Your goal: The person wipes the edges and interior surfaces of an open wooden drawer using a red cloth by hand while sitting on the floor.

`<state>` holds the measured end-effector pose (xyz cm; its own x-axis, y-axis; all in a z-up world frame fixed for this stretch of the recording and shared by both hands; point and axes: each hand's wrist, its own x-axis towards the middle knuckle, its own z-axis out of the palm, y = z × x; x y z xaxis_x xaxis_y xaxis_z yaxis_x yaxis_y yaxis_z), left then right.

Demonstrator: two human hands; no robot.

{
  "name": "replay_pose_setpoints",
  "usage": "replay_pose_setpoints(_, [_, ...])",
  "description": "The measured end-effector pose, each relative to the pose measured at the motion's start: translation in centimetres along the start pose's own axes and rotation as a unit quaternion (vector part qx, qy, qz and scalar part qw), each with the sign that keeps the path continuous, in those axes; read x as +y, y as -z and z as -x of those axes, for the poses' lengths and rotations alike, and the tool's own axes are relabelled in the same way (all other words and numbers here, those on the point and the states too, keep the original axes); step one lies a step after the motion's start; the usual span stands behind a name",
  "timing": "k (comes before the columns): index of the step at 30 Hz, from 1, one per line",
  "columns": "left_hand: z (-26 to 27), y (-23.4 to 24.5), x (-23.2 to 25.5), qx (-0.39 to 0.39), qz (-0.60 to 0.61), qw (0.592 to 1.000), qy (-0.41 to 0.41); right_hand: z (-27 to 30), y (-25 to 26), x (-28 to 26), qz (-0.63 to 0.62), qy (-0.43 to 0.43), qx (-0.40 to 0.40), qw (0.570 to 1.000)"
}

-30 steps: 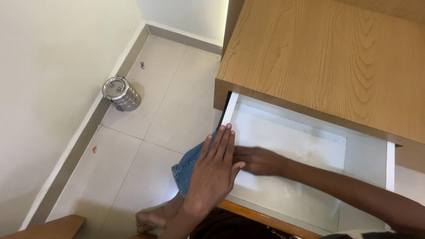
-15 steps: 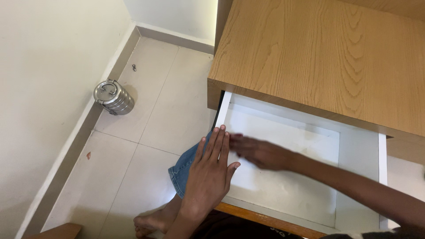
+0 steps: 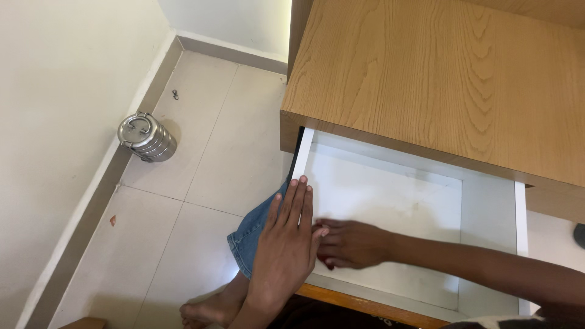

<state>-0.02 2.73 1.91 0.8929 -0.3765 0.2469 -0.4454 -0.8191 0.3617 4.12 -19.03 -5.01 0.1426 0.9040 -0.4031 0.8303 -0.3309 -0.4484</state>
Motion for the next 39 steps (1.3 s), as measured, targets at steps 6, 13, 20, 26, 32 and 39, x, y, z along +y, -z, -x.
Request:
replay_pose_setpoints(6, [-0.1, 0.6, 0.1, 0.002, 0.027, 1.0, -0.006, 1.4, 5.7, 8.8, 0.067, -0.2, 0.222, 0.952])
replay_pose_setpoints(13, [0.0, 0.5, 0.2, 0.008, 0.025, 1.0, -0.012, 1.5, 3.7, 6.7, 0.072, -0.078, 0.288, 0.952])
replay_pose_setpoints(20, [-0.2, 0.2, 0.0, -0.008, 0.022, 1.0, -0.008, 1.6, -1.8, -1.7, -0.053, 0.017, 0.117, 0.992])
replay_pose_setpoints(26, [-0.1, 0.1, 0.3, -0.009, 0.006, 1.0, -0.019, 1.7, -0.3, 1.1, 0.066, -0.025, 0.161, 0.984])
replay_pose_setpoints(32, [0.0, 0.1, 0.4, -0.013, 0.016, 1.0, -0.012, 5.9, 5.5, 8.0, 0.048, -0.258, 0.141, 0.954])
replay_pose_setpoints(39, [-0.2, 0.1, 0.2, -0.017, 0.015, 1.0, -0.009, 5.8, 1.7, 2.9, -0.019, -0.134, 0.15, 0.979])
